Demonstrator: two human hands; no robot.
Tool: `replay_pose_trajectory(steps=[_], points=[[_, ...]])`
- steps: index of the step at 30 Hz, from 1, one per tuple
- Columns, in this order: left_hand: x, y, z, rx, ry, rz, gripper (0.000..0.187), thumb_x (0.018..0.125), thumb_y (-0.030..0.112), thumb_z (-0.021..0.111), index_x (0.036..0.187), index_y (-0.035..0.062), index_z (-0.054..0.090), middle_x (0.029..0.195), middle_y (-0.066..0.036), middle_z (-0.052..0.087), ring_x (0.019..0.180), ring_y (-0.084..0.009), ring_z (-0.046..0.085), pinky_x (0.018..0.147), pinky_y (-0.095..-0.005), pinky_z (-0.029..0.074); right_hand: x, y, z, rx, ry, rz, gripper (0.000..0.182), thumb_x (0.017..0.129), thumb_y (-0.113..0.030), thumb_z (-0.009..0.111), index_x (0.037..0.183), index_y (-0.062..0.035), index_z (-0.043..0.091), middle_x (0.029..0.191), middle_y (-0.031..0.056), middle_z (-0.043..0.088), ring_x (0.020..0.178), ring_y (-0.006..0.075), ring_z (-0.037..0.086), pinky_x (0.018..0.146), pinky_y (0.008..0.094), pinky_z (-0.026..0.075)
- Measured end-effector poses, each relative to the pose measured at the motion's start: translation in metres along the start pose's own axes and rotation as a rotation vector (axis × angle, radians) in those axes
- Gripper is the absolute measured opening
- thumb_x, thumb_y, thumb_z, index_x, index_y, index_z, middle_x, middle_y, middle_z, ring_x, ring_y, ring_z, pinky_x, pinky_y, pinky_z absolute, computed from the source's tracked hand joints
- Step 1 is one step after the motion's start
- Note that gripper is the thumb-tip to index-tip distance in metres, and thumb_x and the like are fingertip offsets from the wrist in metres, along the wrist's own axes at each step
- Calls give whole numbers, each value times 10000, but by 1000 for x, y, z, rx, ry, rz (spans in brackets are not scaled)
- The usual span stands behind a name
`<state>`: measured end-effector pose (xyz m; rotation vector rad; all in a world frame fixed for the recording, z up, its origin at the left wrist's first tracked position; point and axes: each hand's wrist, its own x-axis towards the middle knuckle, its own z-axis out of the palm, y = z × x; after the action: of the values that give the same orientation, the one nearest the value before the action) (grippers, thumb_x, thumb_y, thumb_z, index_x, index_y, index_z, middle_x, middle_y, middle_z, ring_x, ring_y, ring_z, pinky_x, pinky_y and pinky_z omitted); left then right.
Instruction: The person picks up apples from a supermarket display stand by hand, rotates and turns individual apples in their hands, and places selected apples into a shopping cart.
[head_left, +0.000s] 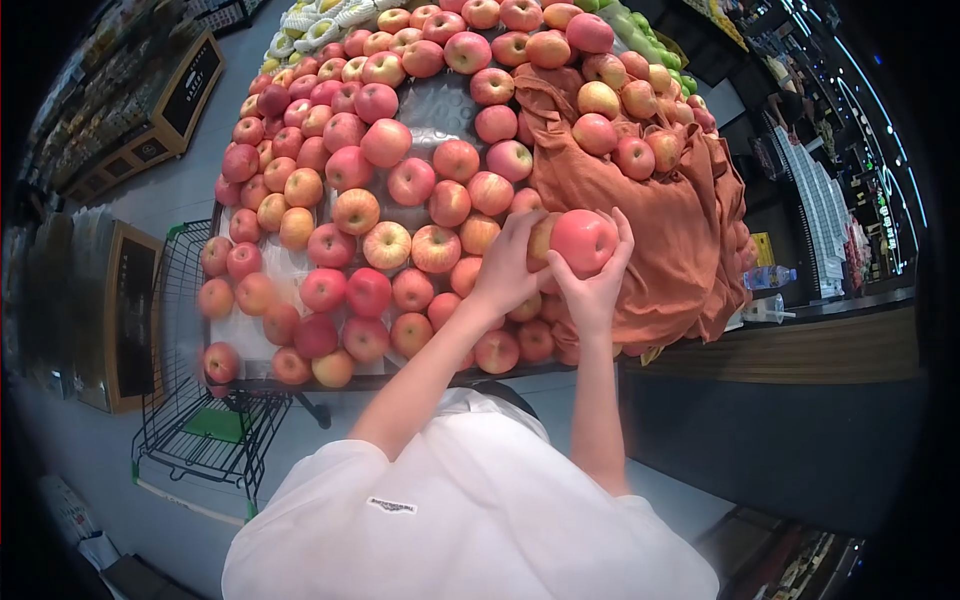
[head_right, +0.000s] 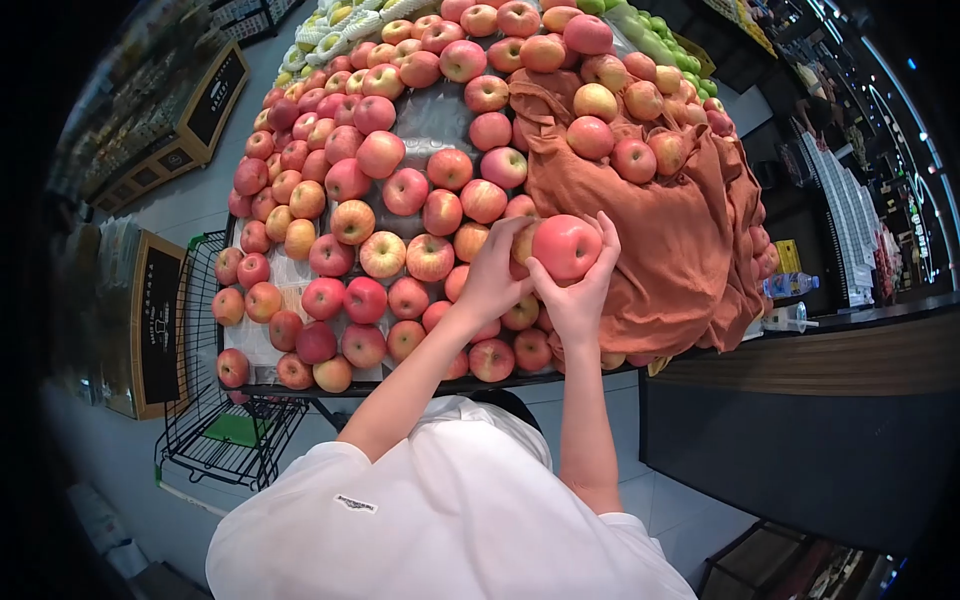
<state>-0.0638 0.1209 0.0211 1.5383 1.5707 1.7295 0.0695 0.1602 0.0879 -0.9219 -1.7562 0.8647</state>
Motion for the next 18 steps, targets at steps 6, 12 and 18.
replay_pose_trajectory(steps=[6,12,18], points=[[1,2,-1,-21,-12,-65,780,770,123,901,1433,51,497,1391,-193,564,1317,-403,585,1118,-467,498,10,2,5,50,51,7,908,771,-142,941,1503,-29,416,1492,170,483,1345,279,545,1134,406,469],[2,7,1,5,46,-96,762,757,139,920,1388,37,506,1356,-188,591,1286,-403,610,1090,-466,514,26,5,14,-11,68,42,922,774,-169,948,1504,-27,403,1494,191,469,1369,289,518,1156,417,445],[-2,7,11,21,124,-126,710,783,219,906,1364,65,527,1354,-172,604,1190,-451,620,991,-537,522,24,5,17,-11,54,45,936,815,-176,921,1553,-24,366,1551,171,439,1425,306,480,1192,429,413]])
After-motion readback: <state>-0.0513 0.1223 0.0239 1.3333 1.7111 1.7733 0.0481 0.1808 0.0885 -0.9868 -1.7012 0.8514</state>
